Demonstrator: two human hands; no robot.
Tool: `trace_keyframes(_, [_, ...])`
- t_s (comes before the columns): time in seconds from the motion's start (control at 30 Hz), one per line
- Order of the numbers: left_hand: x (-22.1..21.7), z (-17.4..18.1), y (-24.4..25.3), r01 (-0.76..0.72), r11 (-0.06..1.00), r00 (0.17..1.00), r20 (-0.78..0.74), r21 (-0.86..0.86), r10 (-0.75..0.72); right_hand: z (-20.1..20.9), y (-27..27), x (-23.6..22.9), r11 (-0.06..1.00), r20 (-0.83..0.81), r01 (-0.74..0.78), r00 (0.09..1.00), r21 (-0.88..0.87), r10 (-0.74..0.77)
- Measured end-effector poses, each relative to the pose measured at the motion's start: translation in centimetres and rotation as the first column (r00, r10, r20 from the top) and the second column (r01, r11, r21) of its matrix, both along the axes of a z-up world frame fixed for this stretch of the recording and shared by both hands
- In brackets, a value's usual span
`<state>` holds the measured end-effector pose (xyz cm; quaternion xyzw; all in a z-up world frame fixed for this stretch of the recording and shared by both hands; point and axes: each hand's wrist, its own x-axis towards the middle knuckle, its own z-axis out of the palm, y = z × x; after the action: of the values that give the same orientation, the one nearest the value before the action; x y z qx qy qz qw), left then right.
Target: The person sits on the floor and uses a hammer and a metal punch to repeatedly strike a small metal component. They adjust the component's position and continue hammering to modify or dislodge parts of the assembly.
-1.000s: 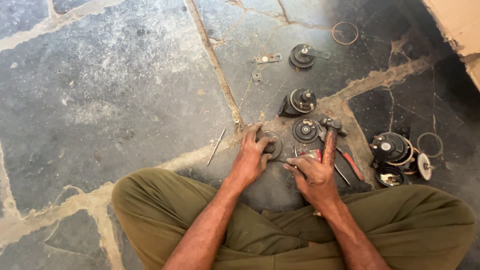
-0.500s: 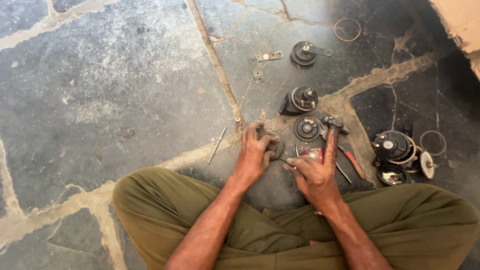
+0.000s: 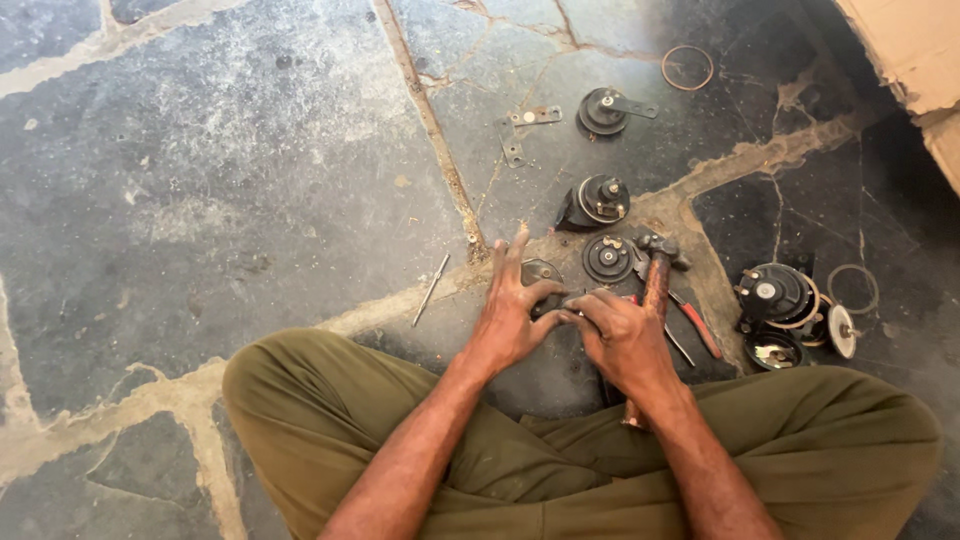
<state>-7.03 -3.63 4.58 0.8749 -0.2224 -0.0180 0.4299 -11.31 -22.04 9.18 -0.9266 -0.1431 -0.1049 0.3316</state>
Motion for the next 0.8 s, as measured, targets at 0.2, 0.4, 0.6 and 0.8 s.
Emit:
trace_keyframes(0.2, [-0.1,-0.9,0.5,0.135,0.988,0.989,0.067,-0.07,-0.13,0.1,0.7,-0.3,0.999,0.018,0.023,1.0,-0.048,-0.022])
trace_keyframes(0.4, [-0.3,-1.2,0.1,0.18,0.983,0.966,0.179,0.037,-0.184,-0.1,-1.0,-0.3,0.995,-0.056,-0.035,0.998,0.097,0.04])
trace_keyframes(0.6, [-0.3,-0.9,0.2,0.157,0.987,0.981,0.123,-0.036,-0.151,-4.7,-6.7,-0.7,0.893,-0.08,0.451,0.889,-0.018,-0.451])
trace_keyframes(0.8, [-0.2,-0.6,0.3,0.13,0.989,0.987,0.1,-0.076,-0.122,-11.1,-8.9,0.8,0.837,-0.353,0.511,0.76,-0.195,-0.546])
